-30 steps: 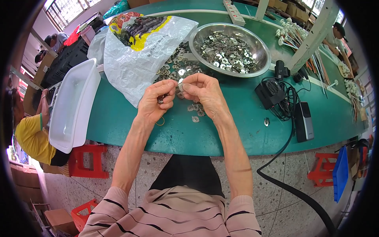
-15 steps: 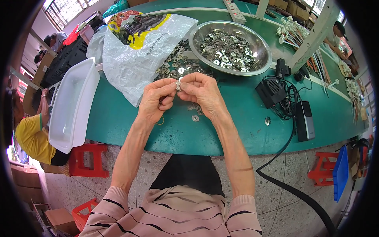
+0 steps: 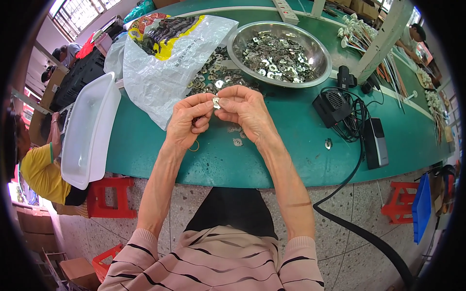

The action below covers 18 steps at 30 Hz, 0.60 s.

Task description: The person assembles or sorts small metal rings and plastic pieces by hand, moving them from a plastic bag into a metal tray.

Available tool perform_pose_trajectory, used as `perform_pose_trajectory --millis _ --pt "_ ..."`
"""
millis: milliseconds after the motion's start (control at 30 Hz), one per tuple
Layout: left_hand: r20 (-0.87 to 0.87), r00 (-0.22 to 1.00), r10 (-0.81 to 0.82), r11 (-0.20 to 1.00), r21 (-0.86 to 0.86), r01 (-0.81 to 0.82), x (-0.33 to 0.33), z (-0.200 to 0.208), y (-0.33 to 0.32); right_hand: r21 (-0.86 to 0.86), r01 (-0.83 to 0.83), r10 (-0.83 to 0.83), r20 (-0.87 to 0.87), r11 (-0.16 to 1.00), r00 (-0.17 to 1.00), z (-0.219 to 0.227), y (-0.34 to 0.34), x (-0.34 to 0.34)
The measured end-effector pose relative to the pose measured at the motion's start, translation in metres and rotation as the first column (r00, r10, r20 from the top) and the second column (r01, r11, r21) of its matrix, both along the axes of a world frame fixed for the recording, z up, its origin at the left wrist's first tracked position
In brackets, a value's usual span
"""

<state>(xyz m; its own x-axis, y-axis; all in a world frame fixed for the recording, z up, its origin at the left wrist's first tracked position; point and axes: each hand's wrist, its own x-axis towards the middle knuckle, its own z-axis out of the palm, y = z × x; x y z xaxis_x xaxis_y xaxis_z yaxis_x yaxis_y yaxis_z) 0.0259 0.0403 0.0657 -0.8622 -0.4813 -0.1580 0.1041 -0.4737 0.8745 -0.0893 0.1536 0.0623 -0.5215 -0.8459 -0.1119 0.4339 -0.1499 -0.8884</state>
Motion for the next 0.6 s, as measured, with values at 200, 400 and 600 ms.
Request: perform_pose_trajectory --millis 200,400,600 --pt "0.019 1.000 0.016 0.999 -0.048 -0.015 0.0005 0.0027 0.0022 -0.008 0.012 -0.012 -0.013 1.000 1.000 0.0007 0.0009 -0.0009" --pt "0.019 1.000 0.009 0.993 -0.116 -0.007 0.0001 0.0034 0.0043 -0.010 0.035 -0.035 0.001 0.999 0.999 0.0016 0.0011 0.0002" --pt "0.019 1.000 0.023 0.987 -0.161 -0.020 0.0002 0.0041 0.0068 -0.005 0.035 -0.035 -0.007 0.999 0.999 0.0013 0.0011 0.0001"
